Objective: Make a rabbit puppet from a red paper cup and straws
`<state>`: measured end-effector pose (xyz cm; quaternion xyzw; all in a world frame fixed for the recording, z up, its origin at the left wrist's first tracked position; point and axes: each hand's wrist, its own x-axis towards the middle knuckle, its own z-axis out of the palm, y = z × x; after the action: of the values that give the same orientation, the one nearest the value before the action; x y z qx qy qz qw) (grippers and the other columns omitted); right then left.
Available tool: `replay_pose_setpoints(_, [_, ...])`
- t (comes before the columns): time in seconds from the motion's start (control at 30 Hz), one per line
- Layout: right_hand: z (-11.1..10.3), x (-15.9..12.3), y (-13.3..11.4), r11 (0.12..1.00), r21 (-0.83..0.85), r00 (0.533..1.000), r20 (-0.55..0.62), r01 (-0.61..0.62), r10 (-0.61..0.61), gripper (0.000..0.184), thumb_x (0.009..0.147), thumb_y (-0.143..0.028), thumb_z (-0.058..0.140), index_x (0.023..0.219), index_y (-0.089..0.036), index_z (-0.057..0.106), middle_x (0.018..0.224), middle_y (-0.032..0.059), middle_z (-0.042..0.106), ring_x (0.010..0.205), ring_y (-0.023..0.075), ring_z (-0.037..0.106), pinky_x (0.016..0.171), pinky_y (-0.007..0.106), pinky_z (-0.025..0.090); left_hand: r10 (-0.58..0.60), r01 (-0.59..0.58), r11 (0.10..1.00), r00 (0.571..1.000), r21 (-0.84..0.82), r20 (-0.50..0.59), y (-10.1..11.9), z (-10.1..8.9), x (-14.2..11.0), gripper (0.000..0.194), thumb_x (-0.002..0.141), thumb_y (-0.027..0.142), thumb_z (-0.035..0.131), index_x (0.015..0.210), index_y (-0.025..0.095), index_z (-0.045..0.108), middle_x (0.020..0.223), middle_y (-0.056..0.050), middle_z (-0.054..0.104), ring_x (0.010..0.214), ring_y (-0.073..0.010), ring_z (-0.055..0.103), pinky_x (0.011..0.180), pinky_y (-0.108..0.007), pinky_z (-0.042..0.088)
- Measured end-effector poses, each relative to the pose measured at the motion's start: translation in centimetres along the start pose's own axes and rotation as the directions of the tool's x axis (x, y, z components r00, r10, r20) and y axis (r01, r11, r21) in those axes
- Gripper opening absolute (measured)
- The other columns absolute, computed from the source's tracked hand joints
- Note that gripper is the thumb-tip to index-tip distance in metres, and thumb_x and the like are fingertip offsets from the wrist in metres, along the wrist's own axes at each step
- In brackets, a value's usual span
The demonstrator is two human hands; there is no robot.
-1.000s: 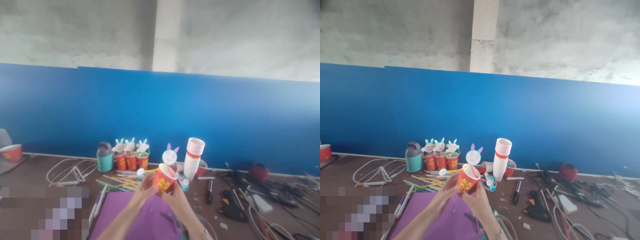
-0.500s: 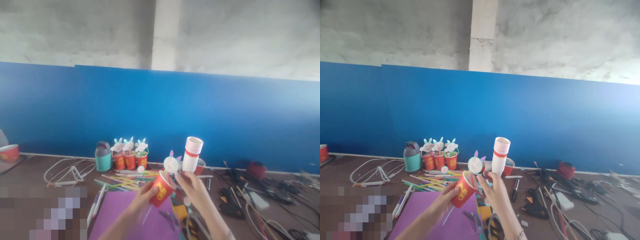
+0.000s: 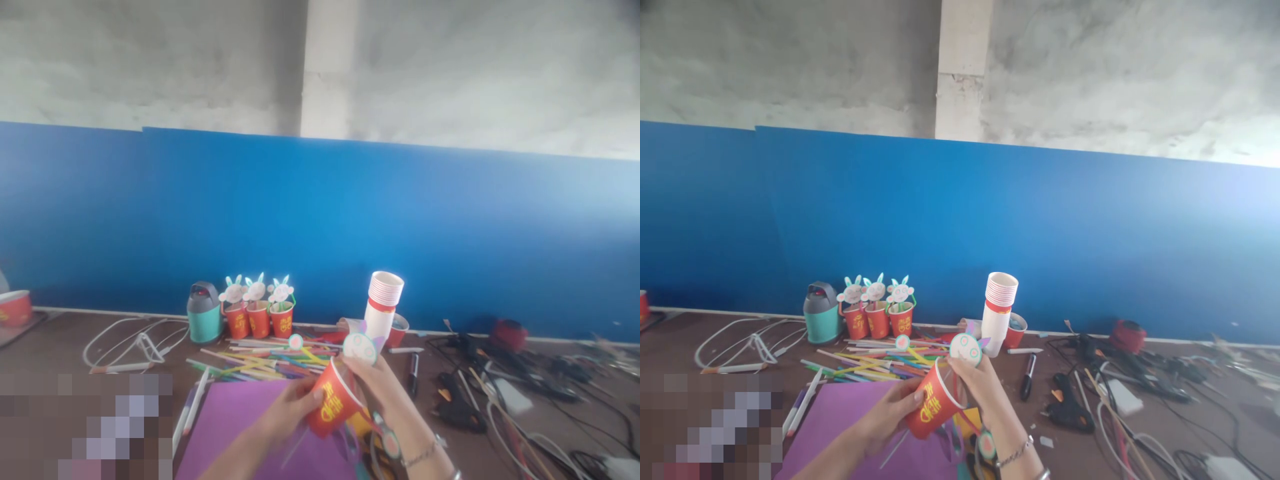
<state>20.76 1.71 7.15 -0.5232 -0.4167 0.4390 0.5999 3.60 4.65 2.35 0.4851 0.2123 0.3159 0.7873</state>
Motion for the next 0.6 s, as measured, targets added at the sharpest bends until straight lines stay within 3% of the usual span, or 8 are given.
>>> replay_pose_setpoints(0.1, [-0.1,0.0,0.0,0.996,0.057,0.997,0.048,-0.071,0.068,0.038,0.063,-0.039,0.075,0.092,-0.017,0.065,0.079,0.0053,0.071,0.078,0.0258,0.066,0.071,0.035,0.052,-0.012,0.012,1.000,1.000,0.004,-0.020,0.0,0.1,-0.2,0.053,0.065,0.051,0.075,0.103,0.014,0.070,0.086,-0.010,0.071,0.078,-0.0225,0.065,0.069,-0.029,0.047])
replay_pose_setpoints(0.3, [-0.6,0.5,-0.3,0.998,0.000,0.998,0.019,-0.058,0.058,0.028,0.061,-0.036,0.073,0.078,-0.015,0.067,0.075,0.0061,0.070,0.076,0.0255,0.065,0.070,0.035,0.051,0.020,-0.023,0.998,0.998,-0.052,-0.062,-0.4,-0.2,0.1,0.052,0.067,0.051,0.073,0.105,0.015,0.068,0.083,-0.010,0.071,0.068,-0.0193,0.064,0.060,-0.028,0.049])
replay_pose_setpoints(0.4, [-0.9,0.7,-0.5,0.998,-0.041,0.998,-0.024,-0.057,0.056,0.027,0.060,-0.036,0.074,0.076,-0.015,0.069,0.073,0.0065,0.071,0.076,0.0264,0.065,0.070,0.035,0.051,0.023,-0.027,0.997,0.998,-0.069,-0.061,0.1,-0.2,0.0,0.052,0.065,0.050,0.076,0.104,0.017,0.068,0.090,-0.010,0.071,0.074,-0.0210,0.065,0.064,-0.029,0.050])
replay_pose_setpoints(0.6, [-0.8,0.6,-0.6,0.995,-0.088,0.999,0.028,-0.039,0.042,0.030,0.061,-0.040,0.074,0.076,-0.014,0.072,0.072,0.0078,0.071,0.079,0.0283,0.066,0.070,0.036,0.051,-0.029,0.029,0.999,1.000,-0.021,0.011,0.8,-0.4,-0.4,0.052,0.063,0.047,0.078,0.105,0.019,0.068,0.097,-0.009,0.070,0.088,-0.0212,0.064,0.074,-0.026,0.046])
